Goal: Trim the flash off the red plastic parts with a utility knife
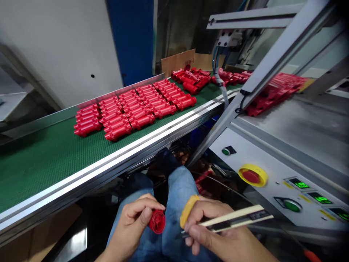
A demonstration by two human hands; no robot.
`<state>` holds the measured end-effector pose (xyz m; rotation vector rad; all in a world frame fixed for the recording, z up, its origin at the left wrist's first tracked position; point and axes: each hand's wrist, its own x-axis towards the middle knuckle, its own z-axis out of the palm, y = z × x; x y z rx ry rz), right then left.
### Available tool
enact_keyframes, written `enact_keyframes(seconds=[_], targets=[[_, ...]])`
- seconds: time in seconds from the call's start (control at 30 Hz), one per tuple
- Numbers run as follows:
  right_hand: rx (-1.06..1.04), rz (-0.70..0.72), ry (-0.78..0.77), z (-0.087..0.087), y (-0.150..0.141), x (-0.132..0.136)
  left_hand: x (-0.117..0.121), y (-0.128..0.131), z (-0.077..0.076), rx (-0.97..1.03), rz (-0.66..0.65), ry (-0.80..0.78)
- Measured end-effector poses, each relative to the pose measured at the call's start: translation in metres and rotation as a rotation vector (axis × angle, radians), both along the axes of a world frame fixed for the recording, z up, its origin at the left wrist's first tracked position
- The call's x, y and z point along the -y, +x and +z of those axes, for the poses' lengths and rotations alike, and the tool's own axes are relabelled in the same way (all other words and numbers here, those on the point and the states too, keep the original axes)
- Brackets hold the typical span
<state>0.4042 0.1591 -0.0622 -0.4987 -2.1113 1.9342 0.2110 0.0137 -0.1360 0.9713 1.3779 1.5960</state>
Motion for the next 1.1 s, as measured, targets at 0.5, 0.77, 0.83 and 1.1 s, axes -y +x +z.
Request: enact_keyframes(seconds=[0.5,0.77,0.83,1.1], targets=[[-0.007,0.071,0.362,0.009,-0.014,0.004,-0.001,0.002,0.007,-0.116,-0.107,0.059],[0.133,0.18,-0.326,0.011,-0.016,-0.016,0.0,0.005,0.006,-0.1,-0.145,0.051],[0.082,0.241,-0.658,0.009,-0.006,-0.027,0.0,0.005,0.006,-0.083,-0.133,0.05],[0.335,0.102,-0.477,0.001,-0.002,-0.026,-0.003,0.001,0.002,-0.043,-0.106,0.08]])
